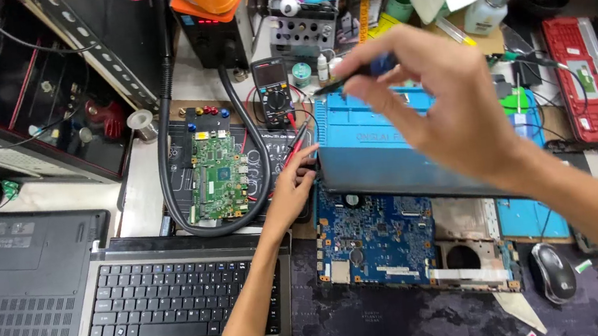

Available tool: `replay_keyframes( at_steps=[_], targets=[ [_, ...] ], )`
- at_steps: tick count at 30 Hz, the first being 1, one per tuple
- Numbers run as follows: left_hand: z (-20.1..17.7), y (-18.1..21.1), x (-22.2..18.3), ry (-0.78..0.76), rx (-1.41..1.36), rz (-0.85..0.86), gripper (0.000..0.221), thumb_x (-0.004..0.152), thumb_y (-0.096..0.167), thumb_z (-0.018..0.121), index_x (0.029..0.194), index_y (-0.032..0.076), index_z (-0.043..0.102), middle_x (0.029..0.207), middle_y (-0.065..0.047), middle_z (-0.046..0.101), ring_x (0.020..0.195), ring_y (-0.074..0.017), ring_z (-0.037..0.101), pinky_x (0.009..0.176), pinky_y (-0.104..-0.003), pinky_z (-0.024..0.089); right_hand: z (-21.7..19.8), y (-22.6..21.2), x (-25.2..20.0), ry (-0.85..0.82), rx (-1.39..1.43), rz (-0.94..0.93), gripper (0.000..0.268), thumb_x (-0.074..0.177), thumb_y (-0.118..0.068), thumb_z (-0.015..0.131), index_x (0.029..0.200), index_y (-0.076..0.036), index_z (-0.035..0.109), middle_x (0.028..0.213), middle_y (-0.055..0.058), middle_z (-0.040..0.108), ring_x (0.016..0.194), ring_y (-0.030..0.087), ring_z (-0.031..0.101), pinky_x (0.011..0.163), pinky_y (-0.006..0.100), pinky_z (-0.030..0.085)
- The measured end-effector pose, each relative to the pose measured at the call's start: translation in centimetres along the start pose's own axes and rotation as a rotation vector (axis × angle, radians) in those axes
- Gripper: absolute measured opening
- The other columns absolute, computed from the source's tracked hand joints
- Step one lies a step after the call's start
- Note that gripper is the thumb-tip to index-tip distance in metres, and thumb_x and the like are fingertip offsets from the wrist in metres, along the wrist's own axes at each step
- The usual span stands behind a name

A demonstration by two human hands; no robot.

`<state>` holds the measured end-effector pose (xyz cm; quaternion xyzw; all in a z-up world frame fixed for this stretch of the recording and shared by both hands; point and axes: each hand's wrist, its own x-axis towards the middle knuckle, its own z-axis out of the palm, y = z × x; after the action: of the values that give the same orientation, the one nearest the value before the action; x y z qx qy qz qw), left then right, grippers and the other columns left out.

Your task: Disassembling a laptop to remove the motherboard by unscrewing components and disconnecting cables

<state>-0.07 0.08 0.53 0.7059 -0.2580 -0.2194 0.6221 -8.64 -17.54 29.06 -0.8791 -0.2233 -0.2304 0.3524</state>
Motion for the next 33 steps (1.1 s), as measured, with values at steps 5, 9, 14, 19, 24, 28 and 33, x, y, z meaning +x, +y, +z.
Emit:
replay_keyframes(
  at_steps=[5, 9, 14, 19, 24, 28, 33],
  targets=[
    [-0.1, 0.9, -0.1, -0.002, -0.011, -0.048, 0.047, 0.105, 0.010, 0.047, 0.150, 0.024, 0.049, 0.129, -0.013, 0.061, 0.094, -0.0186, 0.058, 0.085, -0.031, 0.044, 1.2, 4.2, 2.8, -0.001, -0.152, -0.050, 0.009, 0.108, 0.004, 0.069, 0.115, 0.009, 0.067, 0.114, 0.019, 0.072, 0.088, 0.023, 0.069, 0.080, 0.034, 0.062],
    [-0.2, 0.1, 0.0, -0.009, -0.007, 0.007, 0.047, 0.106, 0.013, 0.045, 0.151, 0.022, 0.047, 0.132, -0.015, 0.060, 0.103, -0.0224, 0.061, 0.085, -0.033, 0.045, 3.6, 9.3, 4.1, -0.052, -0.247, -0.132, 0.010, 0.108, 0.001, 0.071, 0.115, 0.006, 0.066, 0.112, 0.018, 0.071, 0.082, 0.025, 0.069, 0.075, 0.037, 0.057],
    [-0.3, -0.2, -0.3, 0.002, -0.018, 0.066, 0.046, 0.107, 0.010, 0.047, 0.151, 0.023, 0.047, 0.137, -0.014, 0.059, 0.123, -0.0268, 0.058, 0.092, -0.037, 0.047, 7.2, 13.2, 5.5, -0.086, -0.327, -0.126, 0.010, 0.110, -0.005, 0.067, 0.117, 0.001, 0.064, 0.108, 0.015, 0.068, 0.070, 0.024, 0.062, 0.059, 0.037, 0.049],
    [-0.4, 0.5, -0.4, 0.023, -0.057, 0.032, 0.049, 0.104, 0.008, 0.045, 0.150, 0.025, 0.050, 0.136, -0.013, 0.058, 0.121, -0.0253, 0.058, 0.090, -0.035, 0.044, 9.6, 16.4, 6.6, -0.066, -0.446, -0.213, 0.011, 0.110, -0.005, 0.068, 0.118, 0.001, 0.064, 0.105, 0.016, 0.067, 0.092, 0.030, 0.063, 0.066, 0.041, 0.051],
    [-0.5, 1.4, -0.4, 0.022, -0.049, -0.028, 0.049, 0.102, 0.008, 0.045, 0.149, 0.021, 0.050, 0.141, -0.010, 0.057, 0.130, -0.0239, 0.054, 0.101, -0.037, 0.044, 10.3, 18.2, 7.0, -0.110, -0.512, -0.226, 0.012, 0.110, -0.005, 0.067, 0.119, 0.001, 0.062, 0.105, 0.016, 0.065, 0.091, 0.030, 0.061, 0.073, 0.041, 0.053],
    [-0.6, 1.5, -0.3, 0.018, -0.051, -0.017, 0.048, 0.103, 0.007, 0.044, 0.149, 0.020, 0.049, 0.143, -0.011, 0.056, 0.132, -0.0248, 0.053, 0.104, -0.040, 0.045, 11.0, 19.6, 7.0, -0.116, -0.543, -0.198, 0.013, 0.110, -0.007, 0.066, 0.120, 0.000, 0.064, 0.105, 0.016, 0.068, 0.093, 0.029, 0.065, 0.071, 0.039, 0.056],
    [-0.5, 1.2, -0.4, 0.013, -0.054, -0.004, 0.048, 0.103, 0.008, 0.044, 0.150, 0.019, 0.048, 0.147, -0.010, 0.053, 0.133, -0.0240, 0.053, 0.098, -0.038, 0.045, 11.2, 20.4, 7.0, -0.104, -0.508, -0.174, 0.014, 0.109, -0.006, 0.070, 0.118, 0.001, 0.063, 0.106, 0.017, 0.059, 0.092, 0.031, 0.061, 0.071, 0.040, 0.054]
  ],
)
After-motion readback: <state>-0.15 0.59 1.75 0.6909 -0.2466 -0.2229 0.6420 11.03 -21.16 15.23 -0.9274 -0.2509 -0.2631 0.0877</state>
